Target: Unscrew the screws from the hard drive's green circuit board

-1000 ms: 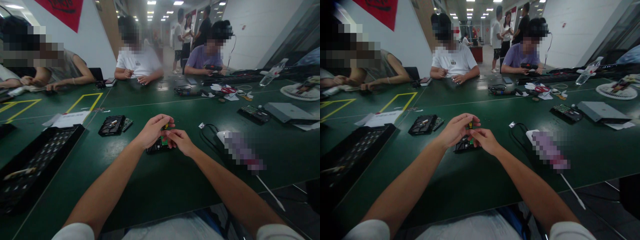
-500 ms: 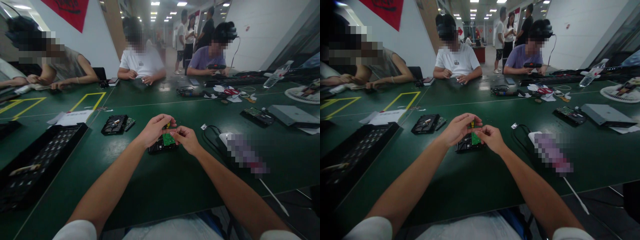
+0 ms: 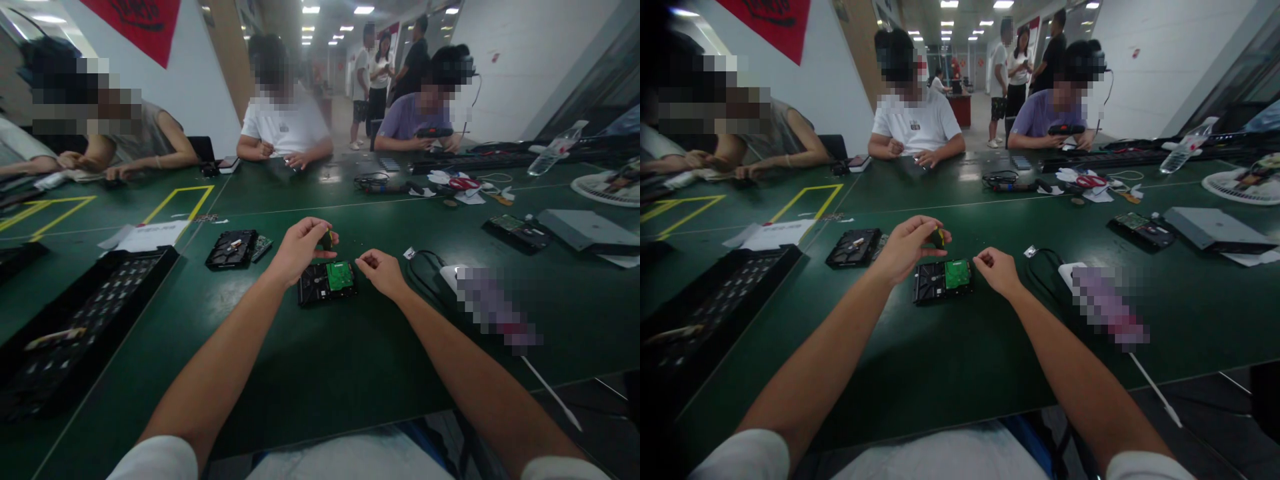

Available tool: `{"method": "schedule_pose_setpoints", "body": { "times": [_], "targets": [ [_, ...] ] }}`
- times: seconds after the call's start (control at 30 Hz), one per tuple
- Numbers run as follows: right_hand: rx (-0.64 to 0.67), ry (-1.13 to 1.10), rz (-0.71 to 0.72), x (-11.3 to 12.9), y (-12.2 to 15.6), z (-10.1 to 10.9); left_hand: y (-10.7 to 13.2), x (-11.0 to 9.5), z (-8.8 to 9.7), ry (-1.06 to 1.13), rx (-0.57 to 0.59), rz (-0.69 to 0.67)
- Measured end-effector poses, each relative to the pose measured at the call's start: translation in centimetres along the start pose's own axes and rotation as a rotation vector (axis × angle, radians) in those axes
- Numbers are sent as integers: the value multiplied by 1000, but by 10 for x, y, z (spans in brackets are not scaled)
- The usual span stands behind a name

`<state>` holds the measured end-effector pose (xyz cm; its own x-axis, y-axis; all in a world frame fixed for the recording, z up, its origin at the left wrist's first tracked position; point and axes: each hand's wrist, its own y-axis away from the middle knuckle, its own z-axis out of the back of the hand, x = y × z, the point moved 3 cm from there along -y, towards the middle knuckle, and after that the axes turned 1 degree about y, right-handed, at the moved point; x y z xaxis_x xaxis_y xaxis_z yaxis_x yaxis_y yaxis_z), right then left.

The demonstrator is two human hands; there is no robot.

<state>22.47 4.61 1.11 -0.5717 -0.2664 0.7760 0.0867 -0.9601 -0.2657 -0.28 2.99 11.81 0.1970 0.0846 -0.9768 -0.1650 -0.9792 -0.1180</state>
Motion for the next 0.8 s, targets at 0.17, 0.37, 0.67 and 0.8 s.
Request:
{"method": "schedule_pose_setpoints", "body": {
  "times": [0.17,0.37,0.67,0.8],
  "targets": [
    [31,106,23,2,-1,-2,-2,0,0,-7,-5,-13],
    [70,163,51,3,-1,-4,0,-2,0,-216,22,-76],
    [185,321,157,18,3,-14,3,-4,-5,-57,93,16],
    [204,399,142,19,5,-15,4,-4,-6,53,76,58]
  ]
}}
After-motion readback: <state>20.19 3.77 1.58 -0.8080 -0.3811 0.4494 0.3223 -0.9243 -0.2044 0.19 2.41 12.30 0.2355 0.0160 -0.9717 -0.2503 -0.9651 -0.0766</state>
